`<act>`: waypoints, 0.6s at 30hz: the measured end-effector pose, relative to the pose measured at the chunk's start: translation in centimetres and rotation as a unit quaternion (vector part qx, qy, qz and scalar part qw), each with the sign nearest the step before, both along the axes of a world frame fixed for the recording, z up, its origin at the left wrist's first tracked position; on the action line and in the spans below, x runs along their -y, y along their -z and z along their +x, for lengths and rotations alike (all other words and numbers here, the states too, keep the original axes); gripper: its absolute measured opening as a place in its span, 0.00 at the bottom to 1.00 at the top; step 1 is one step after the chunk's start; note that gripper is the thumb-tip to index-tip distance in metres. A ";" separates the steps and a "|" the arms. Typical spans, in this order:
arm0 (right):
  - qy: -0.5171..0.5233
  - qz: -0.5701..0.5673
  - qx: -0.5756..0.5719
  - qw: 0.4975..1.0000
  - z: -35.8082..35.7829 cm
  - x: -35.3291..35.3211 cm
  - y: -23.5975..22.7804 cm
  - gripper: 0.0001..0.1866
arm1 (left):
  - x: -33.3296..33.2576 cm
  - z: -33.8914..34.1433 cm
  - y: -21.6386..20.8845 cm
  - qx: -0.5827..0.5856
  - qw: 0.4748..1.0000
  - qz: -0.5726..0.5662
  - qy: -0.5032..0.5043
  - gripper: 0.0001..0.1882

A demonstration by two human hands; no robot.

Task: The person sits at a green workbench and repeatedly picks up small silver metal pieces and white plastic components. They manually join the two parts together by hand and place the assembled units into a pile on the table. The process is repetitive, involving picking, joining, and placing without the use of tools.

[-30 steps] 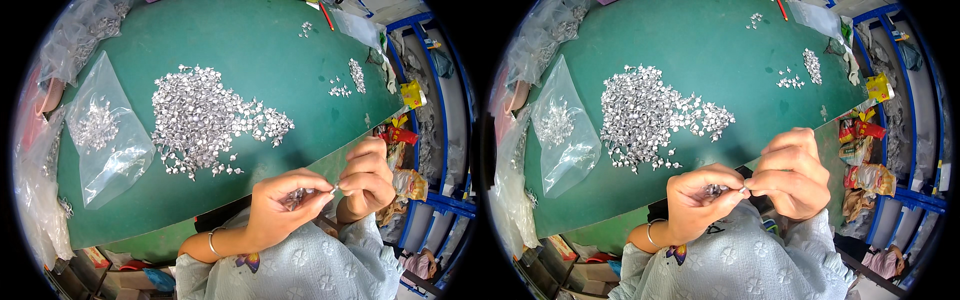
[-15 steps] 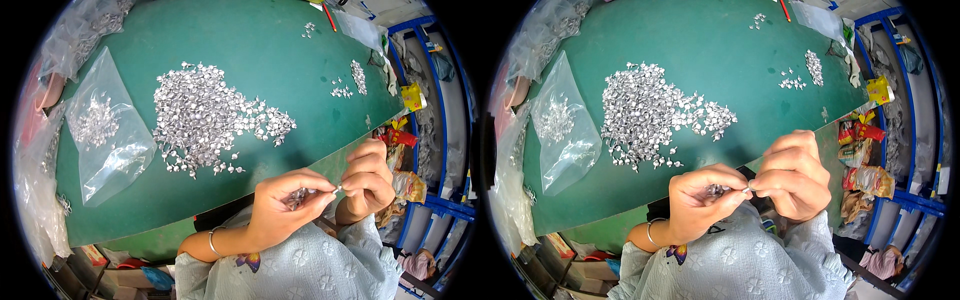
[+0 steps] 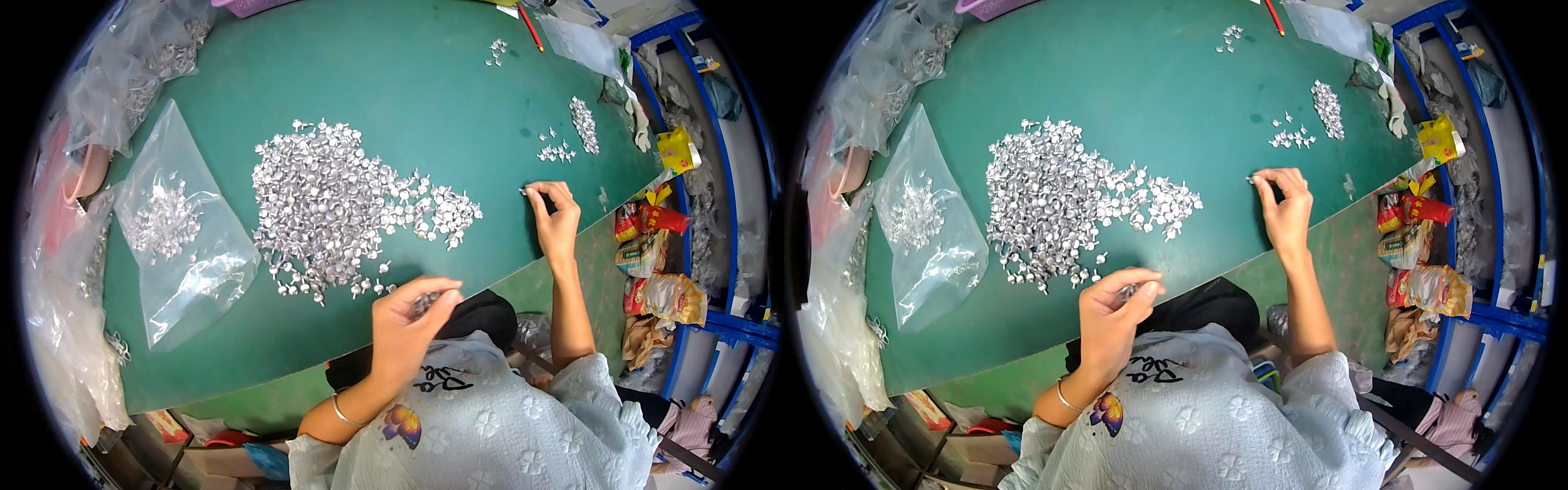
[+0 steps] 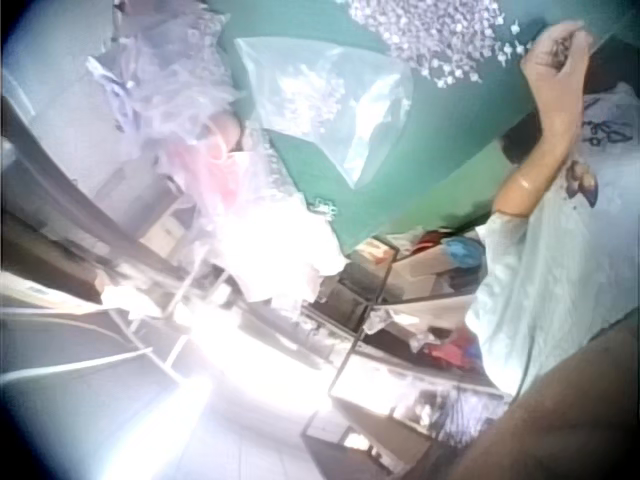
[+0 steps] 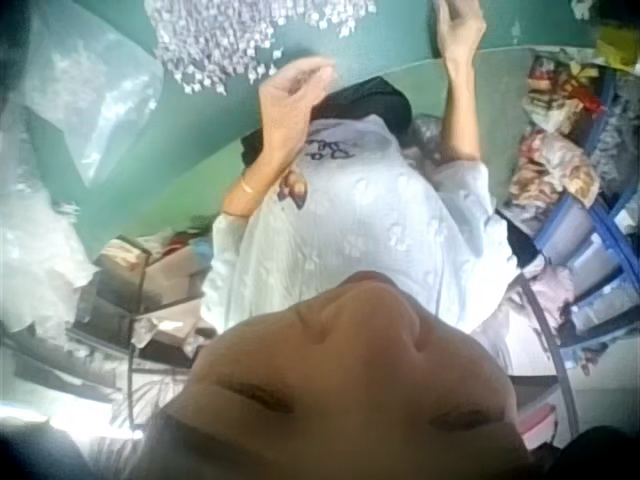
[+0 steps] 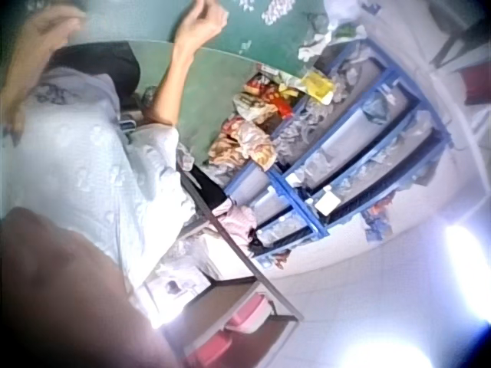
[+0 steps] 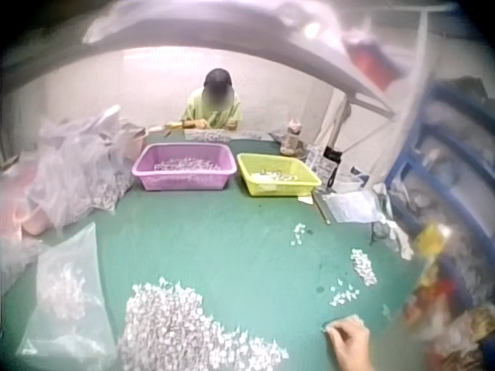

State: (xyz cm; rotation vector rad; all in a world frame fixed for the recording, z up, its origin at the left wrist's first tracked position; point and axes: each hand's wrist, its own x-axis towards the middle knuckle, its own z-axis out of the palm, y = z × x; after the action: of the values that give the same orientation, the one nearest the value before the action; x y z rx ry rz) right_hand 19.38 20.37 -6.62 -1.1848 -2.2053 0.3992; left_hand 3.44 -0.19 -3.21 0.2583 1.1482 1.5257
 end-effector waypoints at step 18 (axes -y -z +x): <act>-0.143 -0.018 0.036 0.989 -4.1 3.2 -2.1 0.06 | -0.3 1.0 1.8 0.012 0.999 -0.027 -0.020 0.08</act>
State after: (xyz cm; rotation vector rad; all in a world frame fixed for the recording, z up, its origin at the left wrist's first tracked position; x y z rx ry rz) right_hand 15.24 17.16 -4.49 -0.9130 -2.4482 0.5230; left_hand 4.46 0.09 -4.98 0.1813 1.1796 1.5272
